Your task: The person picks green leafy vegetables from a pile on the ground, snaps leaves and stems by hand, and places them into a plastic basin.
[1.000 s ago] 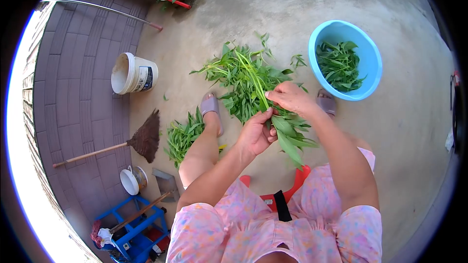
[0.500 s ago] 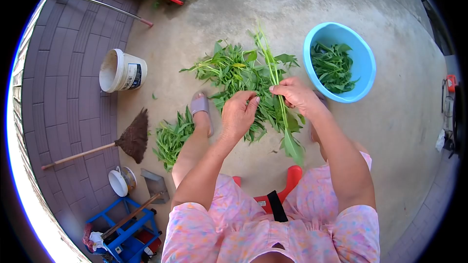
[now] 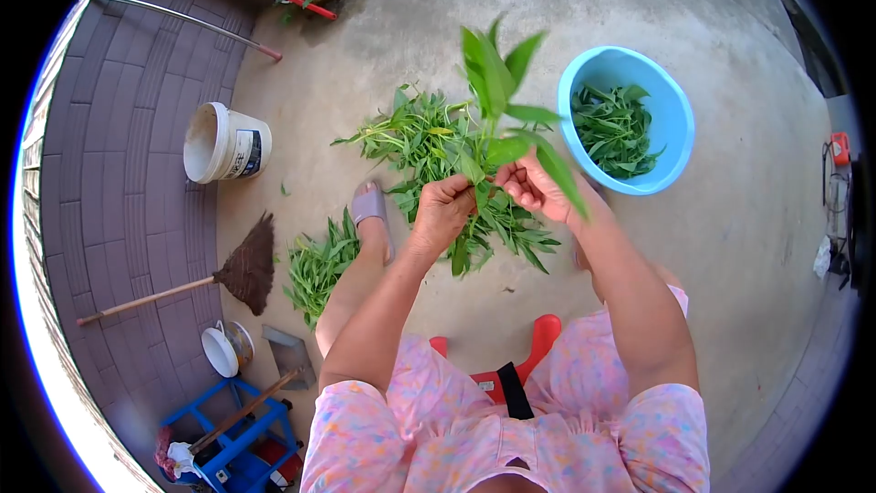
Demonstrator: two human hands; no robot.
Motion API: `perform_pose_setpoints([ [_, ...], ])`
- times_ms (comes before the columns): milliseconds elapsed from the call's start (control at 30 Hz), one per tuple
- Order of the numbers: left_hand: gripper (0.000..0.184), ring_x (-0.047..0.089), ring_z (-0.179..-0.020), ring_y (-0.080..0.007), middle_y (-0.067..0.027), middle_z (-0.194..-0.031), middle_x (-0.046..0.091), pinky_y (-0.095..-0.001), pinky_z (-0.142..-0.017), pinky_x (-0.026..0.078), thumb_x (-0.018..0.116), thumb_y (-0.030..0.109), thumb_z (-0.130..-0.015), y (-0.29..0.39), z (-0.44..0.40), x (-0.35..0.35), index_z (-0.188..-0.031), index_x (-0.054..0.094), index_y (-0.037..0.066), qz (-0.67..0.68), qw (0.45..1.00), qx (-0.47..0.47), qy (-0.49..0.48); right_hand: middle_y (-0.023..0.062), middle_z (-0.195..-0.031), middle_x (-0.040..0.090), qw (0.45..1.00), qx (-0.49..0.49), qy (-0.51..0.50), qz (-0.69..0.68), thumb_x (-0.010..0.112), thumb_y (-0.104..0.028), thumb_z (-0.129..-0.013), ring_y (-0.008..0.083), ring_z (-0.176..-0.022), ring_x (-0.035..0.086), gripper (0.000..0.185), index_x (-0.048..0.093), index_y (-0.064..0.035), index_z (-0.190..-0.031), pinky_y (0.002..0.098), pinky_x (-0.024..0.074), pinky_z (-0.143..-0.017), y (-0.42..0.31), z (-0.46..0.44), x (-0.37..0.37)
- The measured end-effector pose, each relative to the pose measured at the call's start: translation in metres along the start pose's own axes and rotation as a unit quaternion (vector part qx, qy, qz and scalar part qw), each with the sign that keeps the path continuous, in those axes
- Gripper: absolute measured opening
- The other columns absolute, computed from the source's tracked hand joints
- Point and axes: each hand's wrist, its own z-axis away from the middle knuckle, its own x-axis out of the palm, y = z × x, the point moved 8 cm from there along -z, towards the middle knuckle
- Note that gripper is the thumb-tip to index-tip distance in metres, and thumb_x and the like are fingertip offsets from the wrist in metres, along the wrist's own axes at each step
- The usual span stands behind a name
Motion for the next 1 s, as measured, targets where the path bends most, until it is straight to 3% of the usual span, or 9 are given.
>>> perform_pose_setpoints([
  [67,0.016,0.044,-0.05,-0.0027,-0.0015,-0.07,0.061,-0.0156,-0.042,0.032,0.054,0.009,-0.079,-0.003,0.001,0.004,-0.094,0.06,0.006,0.062,0.997,-0.046,0.022,-0.0018,-0.053,0.045,0.998,-0.003,0.067,-0.01,0.058,-0.028,-0.075,0.0039,-0.04,0.036,0.024,0.052,-0.0055,-0.067,0.0165,0.0223,-0.033,-0.005,0.002,-0.013],
  [133,0.016,0.045,-0.047,-0.0043,-0.0034,-0.071,0.061,-0.0166,-0.039,0.033,0.056,0.01,-0.078,-0.007,0.0,0.007,-0.093,0.06,0.004,0.062,0.995,-0.076,0.017,-0.0034,-0.054,0.043,0.984,-0.1,0.128,0.07,0.06,-0.019,-0.072,0.0031,-0.042,0.034,0.015,0.052,-0.0063,-0.069,0.0168,0.0204,-0.034,-0.024,0.006,-0.019],
  [300,0.013,0.052,-0.049,-0.0101,-0.0051,-0.071,0.059,-0.0199,-0.038,0.038,0.053,0.007,-0.079,-0.018,0.003,0.016,-0.089,0.058,0.001,0.079,0.991,-0.102,-0.031,-0.0017,-0.06,0.051,0.992,-0.091,0.041,0.077,0.06,-0.007,-0.07,0.0033,-0.046,0.037,0.018,0.057,-0.0025,-0.087,0.0175,0.0266,-0.039,-0.019,0.005,-0.001],
  [467,0.013,0.054,-0.058,-0.0149,-0.0071,-0.076,0.058,-0.0258,-0.045,0.043,0.048,0.007,-0.081,-0.02,0.0,0.009,-0.09,0.056,0.001,0.225,0.97,-0.097,-0.005,-0.0016,-0.06,0.051,0.988,-0.099,0.008,0.115,0.061,-0.008,-0.072,0.0035,-0.047,0.038,0.016,0.061,-0.0018,-0.087,0.017,0.0285,-0.041,-0.014,0.002,0.008],
  [700,0.017,0.054,-0.073,-0.0192,-0.0078,-0.089,0.055,-0.032,-0.06,0.047,0.044,0.007,-0.083,-0.032,-0.006,0.004,-0.098,0.05,0.004,0.378,0.919,-0.101,0.04,0.0046,-0.082,0.06,0.946,-0.229,-0.002,0.229,0.06,-0.012,-0.074,0.0107,-0.065,0.052,0.02,0.061,-0.0021,-0.091,0.0221,0.0424,-0.061,-0.011,-0.001,0.022],
  [767,0.014,0.054,-0.075,-0.0173,-0.007,-0.089,0.055,-0.0309,-0.063,0.047,0.044,0.006,-0.083,-0.036,-0.005,0.006,-0.095,0.051,0.005,0.394,0.91,-0.116,0.045,0.0057,-0.075,0.058,0.829,-0.402,0.024,0.389,0.058,-0.011,-0.074,0.0111,-0.061,0.054,0.018,0.06,0.0014,-0.086,0.0242,0.0429,-0.055,-0.03,0.017,0.04],
  [867,0.01,0.055,-0.078,-0.0137,-0.0053,-0.088,0.056,-0.0287,-0.068,0.046,0.046,0.003,-0.082,-0.039,-0.004,0.009,-0.089,0.052,0.006,0.424,0.893,-0.142,0.052,0.0076,-0.075,0.058,0.842,-0.333,0.07,0.419,0.058,-0.012,-0.073,0.0162,-0.064,0.056,0.016,0.061,-0.0014,-0.085,0.0266,0.0437,-0.06,-0.03,0.02,0.04],
  [900,0.01,0.055,-0.077,-0.0136,-0.0053,-0.088,0.056,-0.0281,-0.067,0.047,0.046,0.003,-0.082,-0.037,-0.004,0.009,-0.089,0.052,0.006,0.411,0.9,-0.131,0.061,0.0085,-0.077,0.058,0.809,-0.371,0.079,0.449,0.058,-0.012,-0.073,0.0204,-0.067,0.056,0.015,0.061,-0.0029,-0.085,0.0277,0.0438,-0.063,-0.033,0.022,0.044],
  [1000,0.011,0.055,-0.076,-0.0135,-0.005,-0.088,0.056,-0.0269,-0.065,0.047,0.047,0.003,-0.081,-0.027,0.003,0.01,-0.089,0.052,0.006,0.406,0.903,-0.118,0.069,0.0088,-0.078,0.058,0.816,-0.326,0.101,0.466,0.058,-0.012,-0.073,0.0229,-0.071,0.056,0.016,0.062,-0.0045,-0.086,0.0293,0.0443,-0.066,-0.028,0.021,0.04],
])
